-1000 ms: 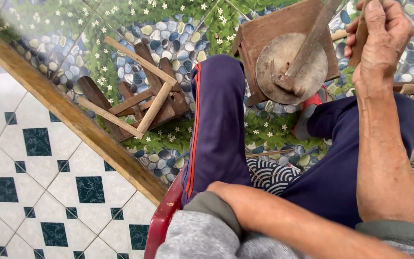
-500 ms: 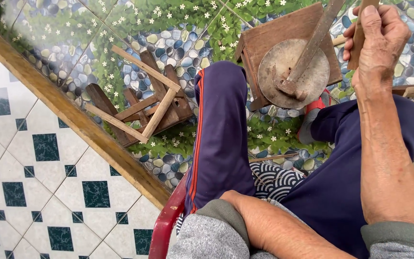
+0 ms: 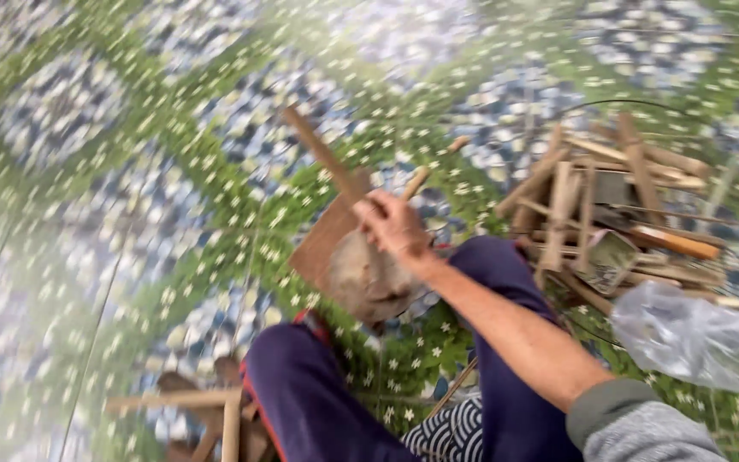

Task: Assembling a bamboo frame by fitting sticks together and securing them with a wooden mallet.

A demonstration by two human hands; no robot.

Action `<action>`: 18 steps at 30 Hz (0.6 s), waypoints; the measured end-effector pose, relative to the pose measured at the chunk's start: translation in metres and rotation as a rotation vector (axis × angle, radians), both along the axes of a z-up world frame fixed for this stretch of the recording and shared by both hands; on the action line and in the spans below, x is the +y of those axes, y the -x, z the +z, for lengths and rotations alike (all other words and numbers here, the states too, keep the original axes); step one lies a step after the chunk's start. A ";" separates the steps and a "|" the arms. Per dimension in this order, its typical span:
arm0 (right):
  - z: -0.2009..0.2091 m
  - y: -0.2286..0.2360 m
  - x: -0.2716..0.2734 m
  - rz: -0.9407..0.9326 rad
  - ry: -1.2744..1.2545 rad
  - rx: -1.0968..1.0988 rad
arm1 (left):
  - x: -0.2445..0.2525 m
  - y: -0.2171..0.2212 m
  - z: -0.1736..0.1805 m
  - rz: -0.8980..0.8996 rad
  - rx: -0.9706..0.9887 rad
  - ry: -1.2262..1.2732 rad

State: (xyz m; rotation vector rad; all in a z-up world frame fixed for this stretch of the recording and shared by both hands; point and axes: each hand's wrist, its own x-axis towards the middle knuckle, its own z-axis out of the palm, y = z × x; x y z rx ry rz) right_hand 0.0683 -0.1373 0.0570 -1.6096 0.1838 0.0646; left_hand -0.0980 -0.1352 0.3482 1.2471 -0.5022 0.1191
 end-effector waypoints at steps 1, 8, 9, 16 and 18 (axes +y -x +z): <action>0.002 -0.006 -0.003 0.055 -0.010 0.025 | -0.003 -0.007 -0.007 -0.003 0.005 -0.038; -0.013 -0.019 -0.022 0.099 -0.009 -0.233 | 0.014 -0.056 -0.143 0.036 -0.018 -0.270; -0.014 -0.021 -0.019 0.077 0.030 -0.198 | 0.021 -0.068 -0.171 0.323 0.005 -0.354; -0.001 -0.007 -0.003 0.098 0.036 -0.187 | 0.049 -0.100 -0.222 0.572 0.474 -0.264; 0.001 -0.002 0.001 0.083 0.050 -0.152 | 0.051 -0.104 -0.223 0.618 0.513 -0.214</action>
